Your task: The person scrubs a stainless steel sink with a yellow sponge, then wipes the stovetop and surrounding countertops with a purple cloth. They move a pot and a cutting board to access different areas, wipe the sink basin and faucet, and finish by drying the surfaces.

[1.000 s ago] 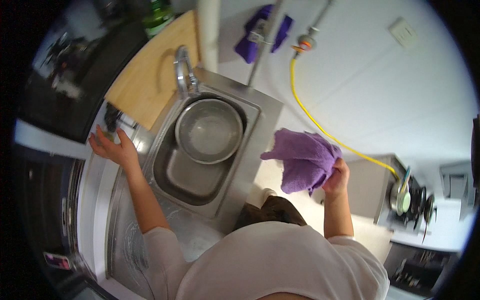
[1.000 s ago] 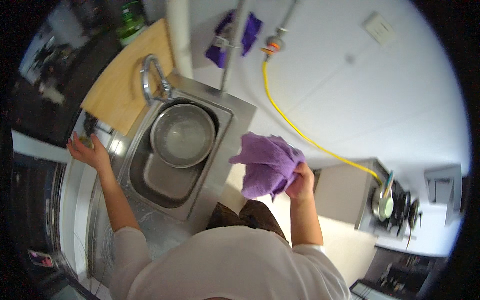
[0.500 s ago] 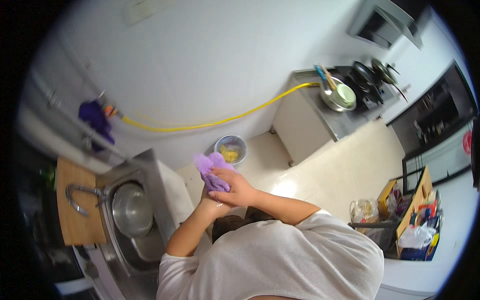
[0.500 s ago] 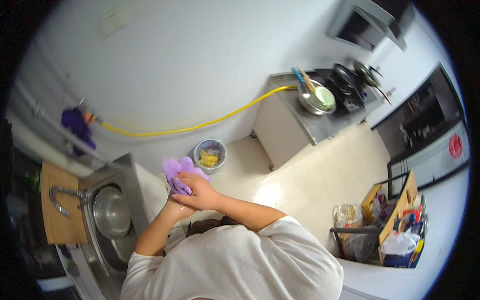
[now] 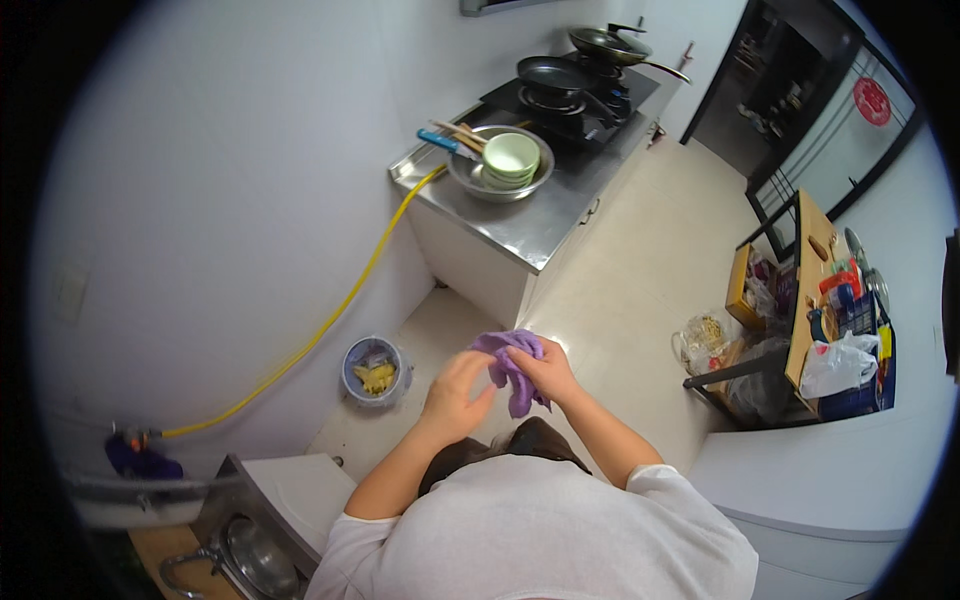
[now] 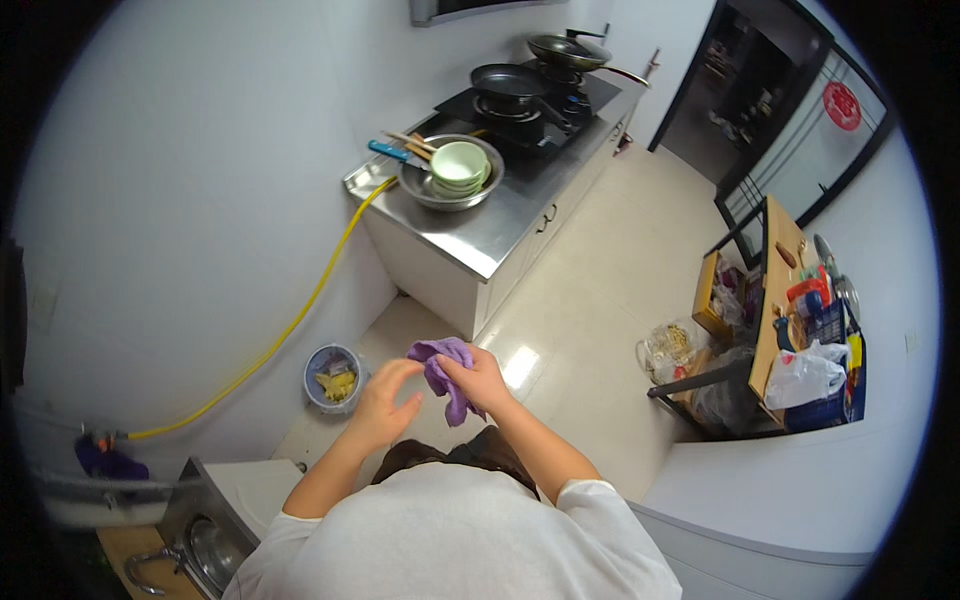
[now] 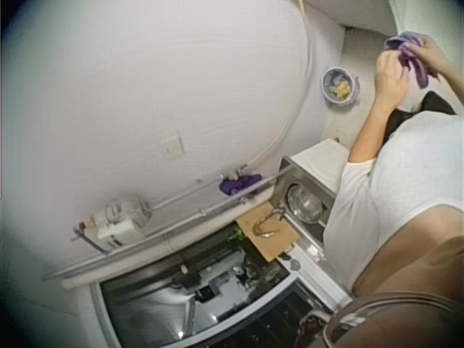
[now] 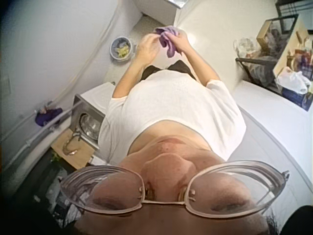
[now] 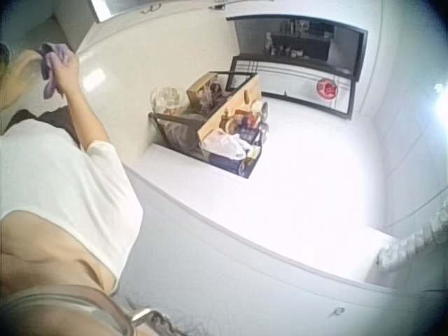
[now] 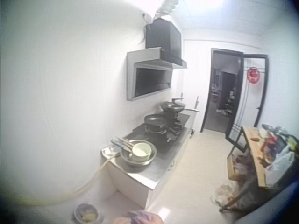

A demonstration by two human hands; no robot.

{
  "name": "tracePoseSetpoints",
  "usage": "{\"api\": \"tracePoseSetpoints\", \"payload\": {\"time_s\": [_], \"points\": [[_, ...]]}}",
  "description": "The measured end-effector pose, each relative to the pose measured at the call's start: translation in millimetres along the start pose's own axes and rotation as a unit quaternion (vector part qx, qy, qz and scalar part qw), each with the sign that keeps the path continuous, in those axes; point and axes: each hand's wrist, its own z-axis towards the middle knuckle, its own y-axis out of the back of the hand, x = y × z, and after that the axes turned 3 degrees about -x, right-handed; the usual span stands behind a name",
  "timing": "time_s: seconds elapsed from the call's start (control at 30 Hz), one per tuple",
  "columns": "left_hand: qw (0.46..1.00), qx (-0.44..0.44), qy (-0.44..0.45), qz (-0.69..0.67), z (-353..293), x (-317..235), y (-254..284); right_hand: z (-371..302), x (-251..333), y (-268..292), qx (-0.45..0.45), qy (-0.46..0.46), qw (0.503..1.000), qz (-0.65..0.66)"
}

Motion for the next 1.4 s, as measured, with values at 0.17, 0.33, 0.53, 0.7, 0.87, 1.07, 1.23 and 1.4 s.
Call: {"api": "tracePoseSetpoints", "payload": {"time_s": [0.17, 0.33, 0.53, 0.7, 0.87, 1.07, 1.23, 1.4], "points": [[0.999, -0.008, 0.034, -0.015, 67.7, 46.7, -35.4, 17.8, 36.4, 28.2, 0.013, 0.005, 0.999, 0.039], [0.992, 0.053, 0.054, -0.102, 143.4, 74.8, -44.2, 56.0, 57.2, 71.0, -0.027, -0.015, 0.999, 0.026], [0.965, 0.174, 0.094, -0.172, 233.0, 71.9, -29.1, 79.1, 93.4, 129.1, -0.146, 0.070, 0.966, -0.203], [0.934, 0.302, 0.077, -0.174, 287.1, 69.5, -56.1, 79.3, 109.5, 168.1, -0.236, 0.028, 0.935, -0.264], [0.937, 0.306, -0.002, -0.167, 334.0, 62.0, -123.0, 81.1, 121.3, 231.9, -0.291, -0.035, 0.917, -0.270], [0.962, 0.240, -0.058, -0.114, 403.5, 30.5, -223.5, 94.6, 128.6, 358.0, -0.270, -0.051, 0.943, -0.186], [0.964, 0.224, 0.068, -0.128, 457.3, -30.9, -301.7, 91.5, 160.1, 464.5, -0.241, -0.047, 0.943, -0.225], [0.975, 0.128, 0.077, -0.162, 507.1, -60.2, -357.8, 102.6, 185.3, 538.7, -0.132, -0.118, 0.938, -0.298]]}}
